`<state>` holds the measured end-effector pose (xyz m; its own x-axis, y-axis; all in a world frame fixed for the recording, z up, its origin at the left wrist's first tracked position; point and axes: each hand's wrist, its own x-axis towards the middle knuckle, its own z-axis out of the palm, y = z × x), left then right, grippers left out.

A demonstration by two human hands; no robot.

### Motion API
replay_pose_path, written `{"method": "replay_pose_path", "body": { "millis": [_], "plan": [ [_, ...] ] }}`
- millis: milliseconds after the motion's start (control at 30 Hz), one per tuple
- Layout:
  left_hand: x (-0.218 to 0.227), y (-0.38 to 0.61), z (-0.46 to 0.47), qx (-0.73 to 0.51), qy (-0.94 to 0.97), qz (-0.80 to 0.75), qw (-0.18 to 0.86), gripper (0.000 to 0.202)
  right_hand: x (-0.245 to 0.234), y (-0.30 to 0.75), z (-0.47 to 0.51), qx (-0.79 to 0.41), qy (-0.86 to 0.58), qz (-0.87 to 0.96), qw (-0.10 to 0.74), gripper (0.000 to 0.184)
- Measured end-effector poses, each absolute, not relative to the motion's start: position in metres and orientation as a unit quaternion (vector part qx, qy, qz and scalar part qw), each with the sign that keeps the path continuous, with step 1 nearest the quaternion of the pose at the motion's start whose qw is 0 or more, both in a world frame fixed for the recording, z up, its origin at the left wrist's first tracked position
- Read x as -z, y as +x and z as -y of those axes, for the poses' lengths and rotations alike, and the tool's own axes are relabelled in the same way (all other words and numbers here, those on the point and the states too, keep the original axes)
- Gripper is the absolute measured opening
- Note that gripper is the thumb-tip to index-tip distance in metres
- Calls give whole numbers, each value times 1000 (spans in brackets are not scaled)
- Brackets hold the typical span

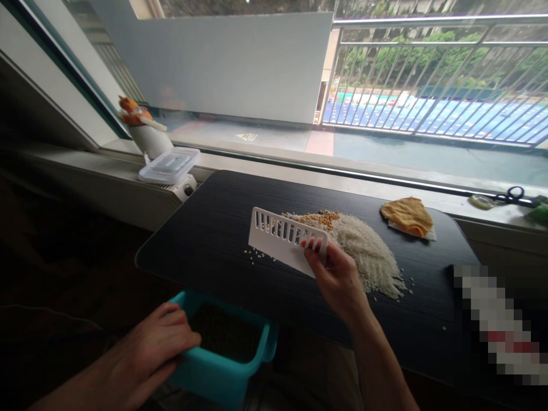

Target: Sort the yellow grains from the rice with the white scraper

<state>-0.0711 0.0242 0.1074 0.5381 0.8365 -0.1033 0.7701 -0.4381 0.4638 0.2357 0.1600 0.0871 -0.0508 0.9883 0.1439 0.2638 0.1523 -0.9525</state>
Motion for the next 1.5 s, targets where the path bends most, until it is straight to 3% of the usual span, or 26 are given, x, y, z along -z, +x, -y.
{"method": "replay_pose_path", "body": {
  "millis": [633, 700, 800, 900, 1100, 1500],
  "plan": [
    [-111, -70, -23, -86, 853, -465, 220, 35, -101, 216, -136, -483, -396, 734, 267, 24],
    [-110, -69, -23, -88, 850, -464, 235, 35, -102, 225, -141, -481, -409, 707, 319, 22],
    [-108, -69, -25, -74, 847, -469, 240, 39, -97, 238, -159, -419, -465, 625, 467, 20],
    [-106, -68, -27, -62, 850, -465, 238, 40, -88, 245, -183, -367, -521, 569, 521, 27],
    [-109, -68, -27, -37, 852, -460, 247, 34, -72, 247, -214, -379, -526, 573, 502, 38],
    [-110, -66, -29, -27, 847, -464, 259, 31, -71, 245, -220, -453, -487, 599, 446, 39]
  ]
}}
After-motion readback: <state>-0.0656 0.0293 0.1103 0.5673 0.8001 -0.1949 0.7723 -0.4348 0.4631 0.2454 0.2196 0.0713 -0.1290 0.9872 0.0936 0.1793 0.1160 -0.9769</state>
